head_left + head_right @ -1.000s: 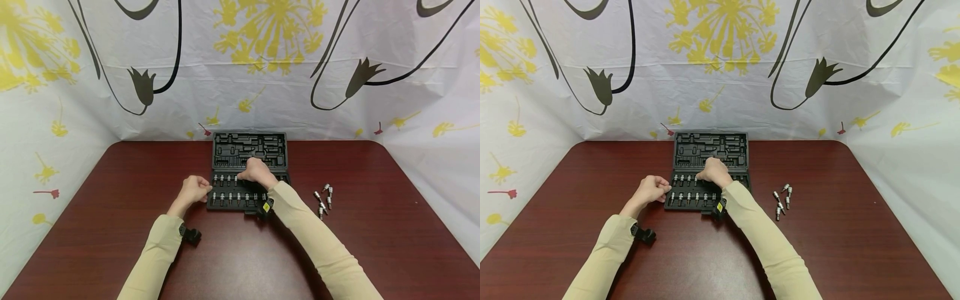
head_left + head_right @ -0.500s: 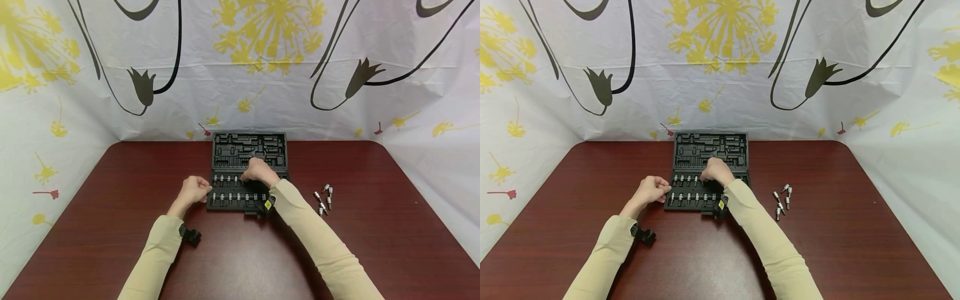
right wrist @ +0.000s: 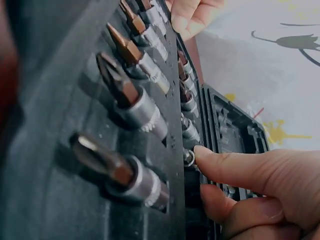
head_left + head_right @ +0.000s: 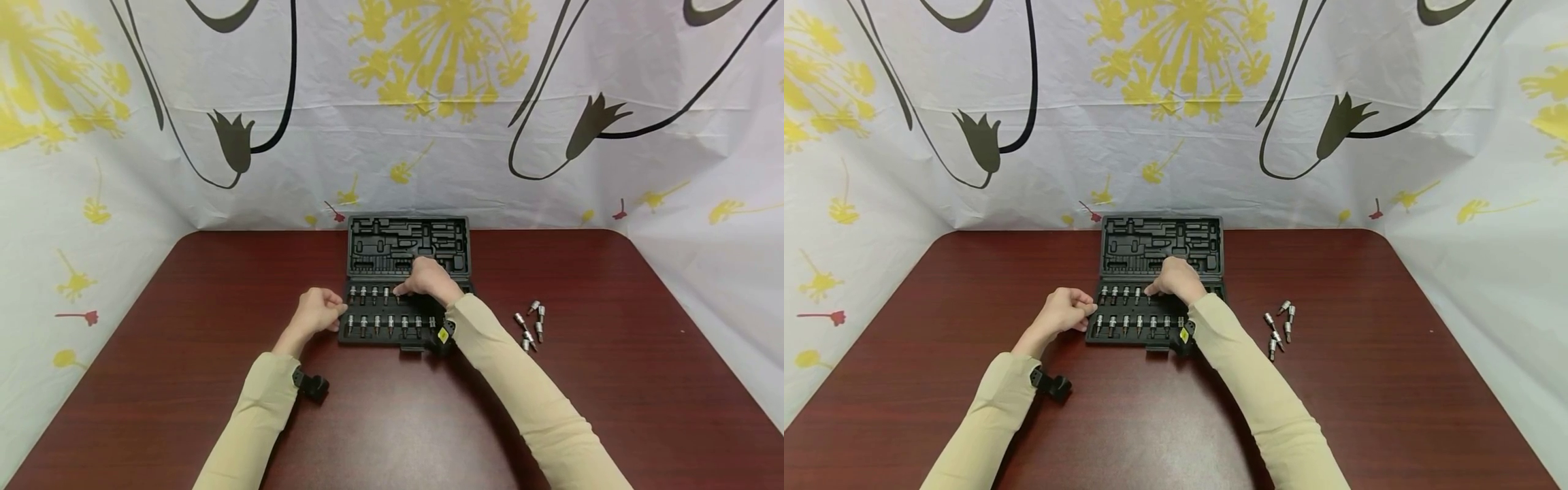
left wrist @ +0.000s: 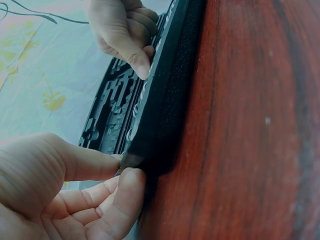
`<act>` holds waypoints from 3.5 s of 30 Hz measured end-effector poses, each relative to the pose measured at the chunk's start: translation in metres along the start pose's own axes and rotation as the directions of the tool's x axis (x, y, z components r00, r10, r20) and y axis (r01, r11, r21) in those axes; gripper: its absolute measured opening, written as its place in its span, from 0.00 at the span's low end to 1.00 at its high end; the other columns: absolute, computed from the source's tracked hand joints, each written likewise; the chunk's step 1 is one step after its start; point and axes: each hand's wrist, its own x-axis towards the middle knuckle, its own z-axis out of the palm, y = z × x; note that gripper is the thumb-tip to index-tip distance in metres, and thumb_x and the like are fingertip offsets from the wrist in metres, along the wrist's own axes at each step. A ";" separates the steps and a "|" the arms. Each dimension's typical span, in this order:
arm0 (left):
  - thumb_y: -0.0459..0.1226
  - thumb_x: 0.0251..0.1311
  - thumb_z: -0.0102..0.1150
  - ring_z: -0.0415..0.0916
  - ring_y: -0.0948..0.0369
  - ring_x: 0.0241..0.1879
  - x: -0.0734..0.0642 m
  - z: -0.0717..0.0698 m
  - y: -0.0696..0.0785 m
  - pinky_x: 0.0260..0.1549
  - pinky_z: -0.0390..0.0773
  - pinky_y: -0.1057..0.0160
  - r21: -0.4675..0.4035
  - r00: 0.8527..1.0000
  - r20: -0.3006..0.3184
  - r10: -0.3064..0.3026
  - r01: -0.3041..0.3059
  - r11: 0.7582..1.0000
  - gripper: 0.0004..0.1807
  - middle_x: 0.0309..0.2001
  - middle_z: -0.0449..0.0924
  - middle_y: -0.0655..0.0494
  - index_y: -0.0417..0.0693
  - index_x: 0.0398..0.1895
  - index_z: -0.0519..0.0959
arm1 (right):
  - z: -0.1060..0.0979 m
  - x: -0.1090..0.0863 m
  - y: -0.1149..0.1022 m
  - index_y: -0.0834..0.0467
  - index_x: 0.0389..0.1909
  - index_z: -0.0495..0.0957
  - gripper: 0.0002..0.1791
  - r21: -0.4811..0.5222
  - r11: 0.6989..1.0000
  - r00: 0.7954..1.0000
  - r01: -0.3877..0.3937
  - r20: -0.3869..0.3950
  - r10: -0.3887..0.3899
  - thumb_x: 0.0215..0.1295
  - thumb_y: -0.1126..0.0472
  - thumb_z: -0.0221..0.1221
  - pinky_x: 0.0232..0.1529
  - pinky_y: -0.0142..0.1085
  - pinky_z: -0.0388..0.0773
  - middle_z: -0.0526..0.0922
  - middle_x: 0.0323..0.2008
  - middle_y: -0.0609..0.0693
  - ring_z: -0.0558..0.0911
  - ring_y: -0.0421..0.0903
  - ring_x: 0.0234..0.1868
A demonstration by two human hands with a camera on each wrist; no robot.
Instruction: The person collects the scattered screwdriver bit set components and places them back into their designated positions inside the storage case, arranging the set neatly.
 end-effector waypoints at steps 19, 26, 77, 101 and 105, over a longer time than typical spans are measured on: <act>0.29 0.58 0.60 0.75 0.64 0.14 0.001 0.001 0.001 0.18 0.82 0.65 0.007 1.000 0.001 -0.003 0.003 1.000 0.06 0.27 0.80 0.45 0.32 0.34 0.77 | -0.014 -0.009 0.013 0.51 0.05 0.58 0.30 0.187 0.982 1.000 -0.002 -0.015 0.005 0.57 0.53 0.65 0.15 0.33 0.55 0.52 0.06 0.43 0.49 0.40 0.10; 0.29 0.58 0.60 0.75 0.63 0.14 0.000 0.000 0.002 0.18 0.82 0.65 0.006 1.000 0.004 -0.002 0.002 1.000 0.06 0.26 0.80 0.45 0.32 0.34 0.78 | -0.017 -0.015 0.021 0.51 0.04 0.57 0.31 0.181 0.984 1.000 0.006 -0.030 -0.001 0.57 0.52 0.65 0.14 0.31 0.55 0.52 0.06 0.43 0.49 0.39 0.09; 0.30 0.58 0.60 0.76 0.62 0.15 -0.001 0.001 0.001 0.18 0.82 0.64 0.007 1.000 -0.001 -0.017 0.017 1.000 0.06 0.27 0.81 0.45 0.33 0.35 0.78 | -0.030 -0.053 0.069 0.51 0.05 0.61 0.27 0.186 0.980 0.994 0.071 -0.095 -0.054 0.61 0.55 0.61 0.16 0.30 0.53 0.53 0.08 0.41 0.50 0.38 0.12; 0.29 0.58 0.59 0.76 0.62 0.16 -0.001 0.001 0.001 0.19 0.82 0.64 0.000 1.000 0.016 -0.004 0.004 1.000 0.07 0.29 0.81 0.43 0.31 0.37 0.77 | -0.038 -0.073 0.102 0.65 0.23 0.83 0.16 0.127 0.987 0.987 0.094 -0.145 -0.075 0.59 0.55 0.60 0.21 0.32 0.60 0.64 0.12 0.41 0.62 0.42 0.20; 0.29 0.58 0.59 0.76 0.62 0.16 0.000 0.001 0.001 0.19 0.82 0.64 0.004 1.000 0.015 -0.007 0.007 1.000 0.07 0.29 0.81 0.43 0.31 0.37 0.77 | -0.039 -0.076 0.108 0.65 0.23 0.83 0.15 0.147 0.985 0.988 0.086 -0.143 -0.064 0.59 0.56 0.60 0.19 0.32 0.58 0.62 0.11 0.41 0.60 0.41 0.19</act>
